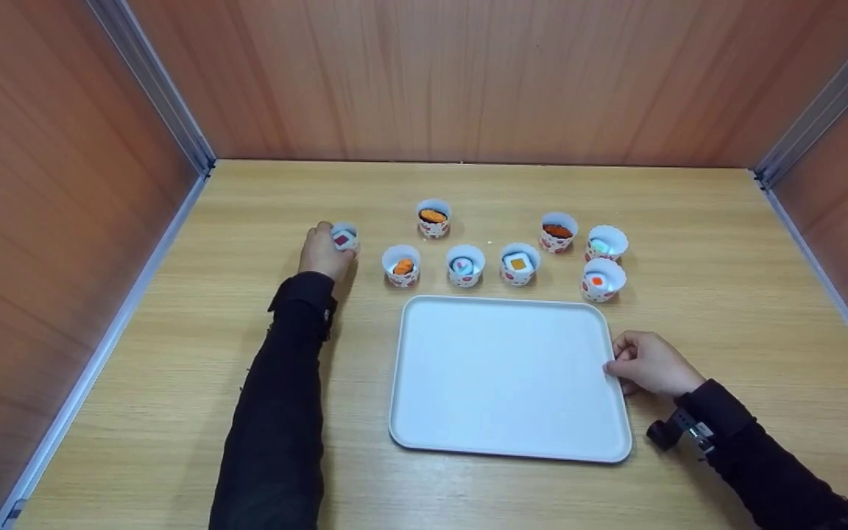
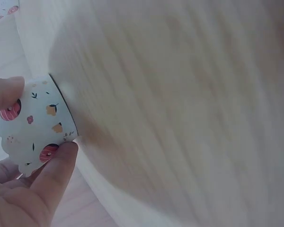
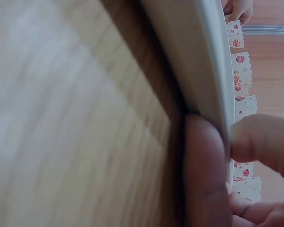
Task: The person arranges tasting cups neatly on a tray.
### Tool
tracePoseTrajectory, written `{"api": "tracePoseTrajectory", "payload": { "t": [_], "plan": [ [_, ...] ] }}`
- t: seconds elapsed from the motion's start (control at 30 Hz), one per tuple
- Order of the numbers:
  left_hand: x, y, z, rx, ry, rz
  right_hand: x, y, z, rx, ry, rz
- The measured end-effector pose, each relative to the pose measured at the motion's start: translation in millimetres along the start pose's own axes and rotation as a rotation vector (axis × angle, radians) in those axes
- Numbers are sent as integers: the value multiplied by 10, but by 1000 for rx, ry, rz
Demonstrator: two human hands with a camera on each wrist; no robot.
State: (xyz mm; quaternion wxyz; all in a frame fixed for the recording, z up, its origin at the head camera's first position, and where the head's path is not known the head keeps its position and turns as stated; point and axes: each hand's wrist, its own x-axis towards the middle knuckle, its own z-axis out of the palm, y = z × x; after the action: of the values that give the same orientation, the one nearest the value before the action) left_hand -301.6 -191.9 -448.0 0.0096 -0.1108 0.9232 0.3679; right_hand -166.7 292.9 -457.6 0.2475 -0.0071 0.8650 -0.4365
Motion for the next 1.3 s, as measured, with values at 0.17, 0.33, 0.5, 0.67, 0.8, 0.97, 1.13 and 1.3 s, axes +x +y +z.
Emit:
{"api": "tracePoseTrajectory", "payload": {
  "t": [0.17,0.33,0.5,0.67,0.8,0.97,1.13,1.3],
  "plan": [
    [-17,-6,-39,23,-13,11,20,4,-17,13,-11,-27],
    [-38,-17,-72,15,-25,15,21,2,-26,16,-7,-41],
    [-82,-29,-116,32,-31,49,25,-1,-23,8,4,-35],
    [-137,-13,-185,32,-28,69,27,2,-14,4,8,-35],
    [-196,44,-249,35,-23,82,28,9,-13,8,5,-48],
    [-299,158,-320,57,-12,117,28,19,-18,17,-7,-65],
    [-451,303,-354,53,-25,137,28,33,-17,25,-16,-96],
    [-637,494,-306,49,-47,210,13,44,-8,27,-10,-86]
  ]
}}
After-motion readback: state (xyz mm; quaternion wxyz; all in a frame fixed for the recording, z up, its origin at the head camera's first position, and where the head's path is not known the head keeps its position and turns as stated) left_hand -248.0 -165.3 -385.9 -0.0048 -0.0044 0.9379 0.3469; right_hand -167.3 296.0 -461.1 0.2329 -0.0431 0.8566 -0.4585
